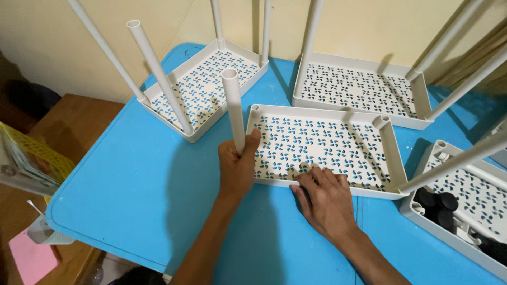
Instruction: The person assembles a multi-tier plastic shelving unit by inserting white vertical poles into the corners of perforated trays and then attaching black feet to the base. The person stacks the trays onto the poles to form a two-tier structure.
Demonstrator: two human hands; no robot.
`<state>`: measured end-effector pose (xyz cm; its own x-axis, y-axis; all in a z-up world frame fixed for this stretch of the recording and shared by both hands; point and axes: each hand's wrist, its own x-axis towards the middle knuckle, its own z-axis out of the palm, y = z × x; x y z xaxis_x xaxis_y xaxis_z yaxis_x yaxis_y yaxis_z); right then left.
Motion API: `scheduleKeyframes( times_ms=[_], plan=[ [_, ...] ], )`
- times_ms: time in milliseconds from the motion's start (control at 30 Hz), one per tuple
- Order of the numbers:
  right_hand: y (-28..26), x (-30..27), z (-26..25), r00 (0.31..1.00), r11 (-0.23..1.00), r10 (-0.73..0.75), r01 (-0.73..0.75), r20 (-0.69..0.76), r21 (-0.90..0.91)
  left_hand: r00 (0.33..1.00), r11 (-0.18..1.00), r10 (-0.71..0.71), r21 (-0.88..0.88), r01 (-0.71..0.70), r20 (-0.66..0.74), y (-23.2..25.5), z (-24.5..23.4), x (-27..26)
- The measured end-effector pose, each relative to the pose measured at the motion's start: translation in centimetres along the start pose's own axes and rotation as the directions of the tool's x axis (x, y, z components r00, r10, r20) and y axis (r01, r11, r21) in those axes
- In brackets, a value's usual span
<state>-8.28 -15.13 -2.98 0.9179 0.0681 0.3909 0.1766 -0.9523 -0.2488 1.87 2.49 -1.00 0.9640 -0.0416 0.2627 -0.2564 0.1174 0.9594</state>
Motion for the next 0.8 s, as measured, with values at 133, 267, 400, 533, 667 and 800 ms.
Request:
scheduleKeyframes(
  times_ms=[133,267,400,533,667,800],
  plan=[
    [0.0,0.1,0.0,0.998,0.999,-0.036,0.037,-0.056,0.019,0.972,0.998,-0.010,-0.060,0.025,0.234,-0.6,-1.6,1.0],
    [-0.1,0.0,0.0,0.995,0.998,-0.052,0.054,-0.088,0.019,0.901,0.987,-0.049,-0.118,0.110,0.430,-1.0,-3.0,2.0],
    [-0.4,0.2,-0.4,0.995,0.999,-0.043,0.045,-0.091,0.018,0.909,0.986,-0.023,-0.142,0.090,0.417,-1.0,-2.6,2.0],
    [-0.4,0.0,-0.5,0.995,0.998,-0.041,0.045,-0.092,0.034,0.988,0.998,-0.021,-0.061,0.031,0.155,-0.5,-1.0,0.4],
    [-0.1,0.0,-0.4,0.991,0.997,-0.052,0.059,-0.123,0.058,0.978,0.974,0.144,0.196,-0.114,-0.148,0.6,0.9,-1.5],
    [0.0,0.0,-0.3,0.990,0.996,-0.053,0.062,-0.128,0.061,0.939,0.968,0.241,0.135,-0.213,-0.245,1.7,2.3,-3.0]
  ],
)
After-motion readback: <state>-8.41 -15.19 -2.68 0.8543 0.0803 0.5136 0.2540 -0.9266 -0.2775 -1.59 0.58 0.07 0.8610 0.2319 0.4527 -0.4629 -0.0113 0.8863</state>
